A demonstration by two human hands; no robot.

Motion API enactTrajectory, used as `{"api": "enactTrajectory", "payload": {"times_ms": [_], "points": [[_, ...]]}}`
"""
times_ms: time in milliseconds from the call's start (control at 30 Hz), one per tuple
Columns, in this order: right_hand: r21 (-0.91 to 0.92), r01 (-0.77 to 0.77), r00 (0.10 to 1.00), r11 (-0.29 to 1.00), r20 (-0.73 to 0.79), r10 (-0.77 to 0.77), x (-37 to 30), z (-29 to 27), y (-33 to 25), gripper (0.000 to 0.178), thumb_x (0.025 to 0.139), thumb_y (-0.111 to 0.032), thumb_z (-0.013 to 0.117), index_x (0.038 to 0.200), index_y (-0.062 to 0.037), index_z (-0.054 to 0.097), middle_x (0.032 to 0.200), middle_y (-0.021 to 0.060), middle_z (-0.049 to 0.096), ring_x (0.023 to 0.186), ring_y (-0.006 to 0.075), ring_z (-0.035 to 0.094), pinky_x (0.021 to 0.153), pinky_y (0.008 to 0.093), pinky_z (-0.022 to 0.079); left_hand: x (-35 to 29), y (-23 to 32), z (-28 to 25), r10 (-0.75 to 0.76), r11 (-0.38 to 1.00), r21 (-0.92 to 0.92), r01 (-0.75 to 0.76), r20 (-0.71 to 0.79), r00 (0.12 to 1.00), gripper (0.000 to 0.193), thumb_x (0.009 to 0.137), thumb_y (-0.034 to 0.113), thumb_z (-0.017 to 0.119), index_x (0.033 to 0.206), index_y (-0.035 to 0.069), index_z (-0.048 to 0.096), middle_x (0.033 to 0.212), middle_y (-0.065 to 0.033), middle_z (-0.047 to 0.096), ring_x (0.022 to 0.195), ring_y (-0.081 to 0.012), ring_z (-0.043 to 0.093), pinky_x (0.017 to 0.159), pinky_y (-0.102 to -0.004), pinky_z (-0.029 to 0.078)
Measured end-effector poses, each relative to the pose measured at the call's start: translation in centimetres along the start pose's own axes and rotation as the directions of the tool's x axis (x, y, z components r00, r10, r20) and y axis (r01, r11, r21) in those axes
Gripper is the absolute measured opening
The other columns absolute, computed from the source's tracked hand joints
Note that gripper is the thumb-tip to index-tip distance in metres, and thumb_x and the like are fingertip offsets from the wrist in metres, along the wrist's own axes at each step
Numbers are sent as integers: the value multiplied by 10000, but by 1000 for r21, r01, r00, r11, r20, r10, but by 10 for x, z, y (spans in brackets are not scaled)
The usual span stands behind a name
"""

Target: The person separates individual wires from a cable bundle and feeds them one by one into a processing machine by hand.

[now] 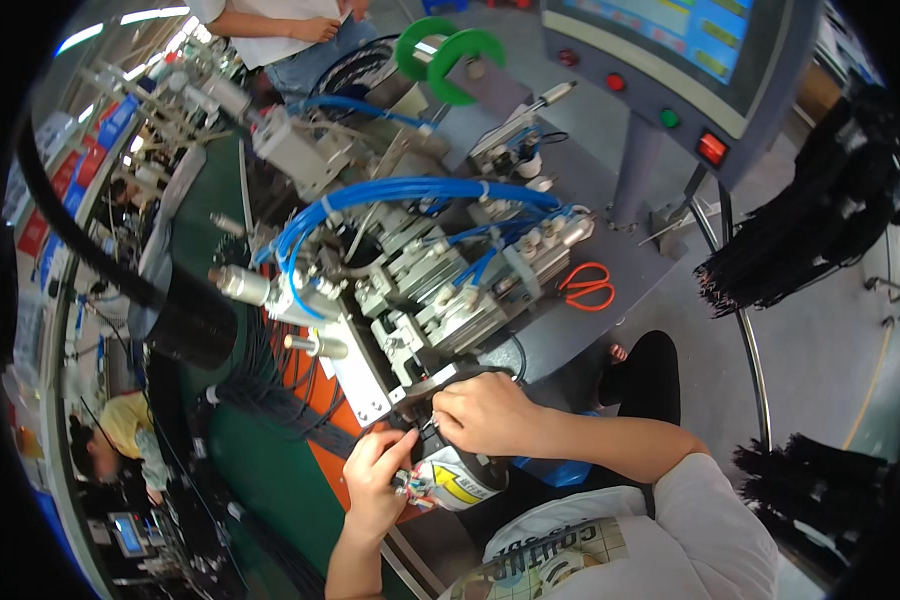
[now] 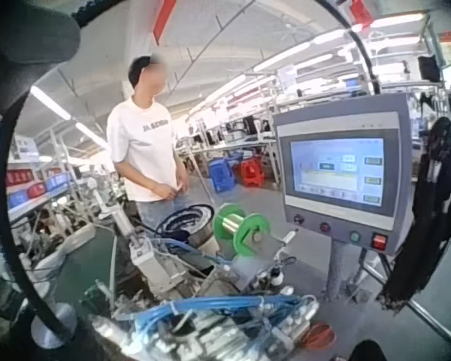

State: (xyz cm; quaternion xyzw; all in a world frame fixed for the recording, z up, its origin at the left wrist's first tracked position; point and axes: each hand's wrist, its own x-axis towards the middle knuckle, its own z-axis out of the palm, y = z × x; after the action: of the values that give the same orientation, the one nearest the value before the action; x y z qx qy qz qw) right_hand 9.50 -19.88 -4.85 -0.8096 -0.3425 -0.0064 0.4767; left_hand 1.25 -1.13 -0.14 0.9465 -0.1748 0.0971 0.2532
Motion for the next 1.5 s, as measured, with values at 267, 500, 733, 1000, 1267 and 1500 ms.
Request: {"api": "enactTrajectory", "payload": {"times_ms": [267,500,733,1000,1267,1500], "points": [[77,-83,996,994,46,80,4,1,1,128,749,-153,612,673,-50,616,606,99,607,543,302,597,501,401,468,-16,-3,1,-8,977,210,35,-125,992,276,622,-52,679,885,29,668,714,-66,528,668,-233,509,648,-351,358],[258,-11,998,966,63,-5,-19,-4,-13,213,828,-208,625,1001,-85,609,851,60,604,754,267,630,596,359,510,-23,-15,14,0,963,264,44,-163,987,277,651,13,704,920,26,641,604,-38,527,563,-212,494,589,-352,352],[332,245,962,911,34,-271,-12,15,-33,144,828,-139,579,929,-42,615,926,58,580,773,231,623,632,343,513,-33,-21,-14,-74,965,-254,67,-16,997,256,641,32,781,838,34,617,692,-54,640,648,-204,595,665,-314,438],[634,-255,961,730,247,121,-16,-5,-25,347,800,-93,687,1126,-34,583,902,41,597,531,72,480,572,237,436,-11,15,-2,-49,969,-245,10,-153,987,210,682,-12,748,847,-4,618,648,-100,606,516,-232,567,491,-305,420],[804,-590,785,73,550,285,-17,-6,-26,270,880,-61,620,1133,12,562,968,44,537,631,45,518,555,161,405,0,10,0,-141,926,-361,111,-57,988,146,761,23,690,886,-5,619,694,-110,608,588,-252,590,539,-332,445],[366,57,990,929,-144,-4,-13,9,-35,171,784,-54,703,921,7,622,896,108,599,572,106,568,478,222,454,-2,14,2,-53,977,-209,51,-7,999,162,777,39,662,920,-7,600,687,-116,596,591,-277,597,550,-343,463]]}}
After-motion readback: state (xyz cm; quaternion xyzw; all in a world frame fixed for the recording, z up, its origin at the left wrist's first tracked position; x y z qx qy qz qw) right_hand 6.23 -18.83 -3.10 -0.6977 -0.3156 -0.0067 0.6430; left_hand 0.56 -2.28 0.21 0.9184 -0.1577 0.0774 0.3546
